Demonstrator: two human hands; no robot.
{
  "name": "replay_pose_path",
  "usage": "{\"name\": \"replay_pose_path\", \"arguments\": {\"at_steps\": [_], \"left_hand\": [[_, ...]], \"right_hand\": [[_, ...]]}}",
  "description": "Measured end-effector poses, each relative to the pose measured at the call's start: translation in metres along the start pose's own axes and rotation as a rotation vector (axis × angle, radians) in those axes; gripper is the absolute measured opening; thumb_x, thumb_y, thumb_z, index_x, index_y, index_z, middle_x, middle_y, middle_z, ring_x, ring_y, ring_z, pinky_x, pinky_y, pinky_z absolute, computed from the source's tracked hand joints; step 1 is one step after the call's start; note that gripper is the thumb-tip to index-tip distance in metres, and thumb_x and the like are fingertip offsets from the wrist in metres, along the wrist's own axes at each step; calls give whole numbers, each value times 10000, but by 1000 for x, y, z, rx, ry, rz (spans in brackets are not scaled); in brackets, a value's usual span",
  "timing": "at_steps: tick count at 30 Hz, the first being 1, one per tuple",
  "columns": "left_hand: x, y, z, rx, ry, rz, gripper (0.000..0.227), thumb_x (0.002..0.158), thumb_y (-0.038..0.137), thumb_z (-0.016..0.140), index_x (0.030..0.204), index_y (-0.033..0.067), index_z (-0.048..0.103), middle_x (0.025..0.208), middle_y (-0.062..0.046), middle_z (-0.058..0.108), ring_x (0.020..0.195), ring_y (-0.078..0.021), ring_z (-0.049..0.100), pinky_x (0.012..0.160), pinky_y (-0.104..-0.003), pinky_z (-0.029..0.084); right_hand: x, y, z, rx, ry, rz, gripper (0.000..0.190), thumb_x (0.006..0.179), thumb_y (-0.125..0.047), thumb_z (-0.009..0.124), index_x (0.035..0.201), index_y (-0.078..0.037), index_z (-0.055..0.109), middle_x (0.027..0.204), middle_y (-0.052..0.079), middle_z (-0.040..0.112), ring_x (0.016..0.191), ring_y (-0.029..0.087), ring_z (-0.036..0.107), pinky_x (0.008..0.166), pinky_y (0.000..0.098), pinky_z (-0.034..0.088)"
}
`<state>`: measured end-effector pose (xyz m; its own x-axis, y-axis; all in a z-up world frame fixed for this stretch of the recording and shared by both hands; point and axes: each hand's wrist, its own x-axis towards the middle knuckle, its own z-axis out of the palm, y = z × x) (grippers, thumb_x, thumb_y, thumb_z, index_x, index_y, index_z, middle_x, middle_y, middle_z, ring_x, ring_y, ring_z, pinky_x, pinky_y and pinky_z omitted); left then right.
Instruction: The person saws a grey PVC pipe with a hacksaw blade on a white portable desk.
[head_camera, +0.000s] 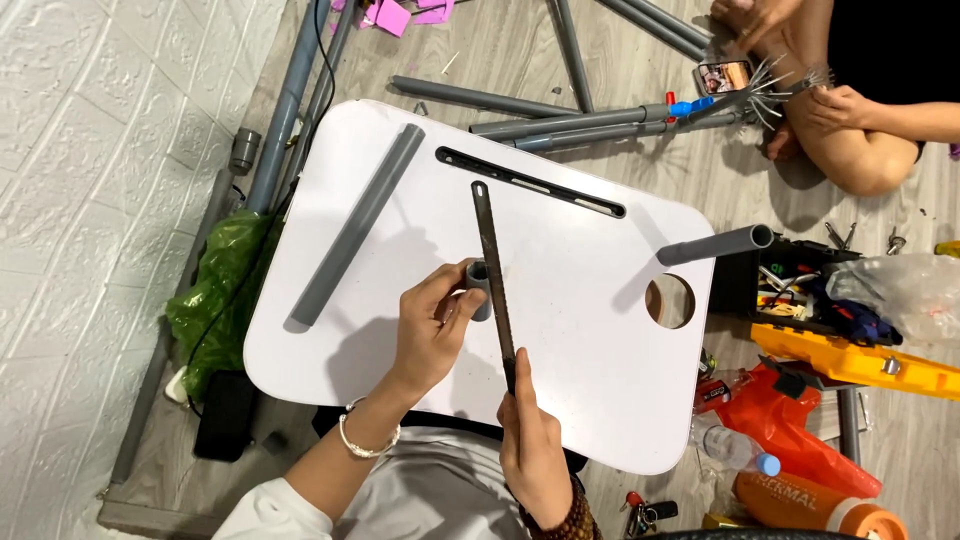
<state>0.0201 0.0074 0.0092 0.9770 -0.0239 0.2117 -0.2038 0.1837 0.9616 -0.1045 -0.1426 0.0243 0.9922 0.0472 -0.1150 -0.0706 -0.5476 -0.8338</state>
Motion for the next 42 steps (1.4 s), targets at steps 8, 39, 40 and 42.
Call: {"name": "replay_pose_path", "arguments": {"at_steps": [8, 39, 40, 42], "left_hand": [[7, 6, -4, -10, -107, 30, 357, 1035, 302, 632, 1242, 11, 653, 1024, -1, 786, 629, -7, 582, 539, -180, 439], [12, -11, -5, -434, -170, -256, 398, 1083, 226, 512, 1336, -67, 608, 1129, -203, 753, 1086, -308, 749, 973, -404, 576], [12, -9, -6, -415, -170, -250, 401, 1083, 223, 515, 1351, -64, 598, 1147, -206, 747, 1093, -311, 745, 972, -405, 577], [12, -8, -8, -396, -170, -245, 405, 1083, 220, 518, 1365, -62, 588, 1165, -210, 741, 1099, -314, 740, 970, -406, 577]], "right_hand": [[-7, 10, 7, -254, 72, -122, 748, 906, 79, 525, 1574, 29, 193, 573, 97, 567, 443, 203, 565, 431, 370, 412], [16, -62, 3, -241, 171, -128, 617, 943, 58, 533, 1520, 67, 317, 761, 145, 637, 507, 193, 622, 438, 339, 462], [16, -61, 2, -243, 181, -149, 607, 948, 61, 528, 1519, 69, 322, 784, 150, 639, 509, 188, 614, 439, 334, 457], [15, -59, 2, -244, 191, -169, 598, 952, 64, 522, 1517, 70, 327, 807, 156, 641, 512, 184, 607, 440, 329, 451]]}}
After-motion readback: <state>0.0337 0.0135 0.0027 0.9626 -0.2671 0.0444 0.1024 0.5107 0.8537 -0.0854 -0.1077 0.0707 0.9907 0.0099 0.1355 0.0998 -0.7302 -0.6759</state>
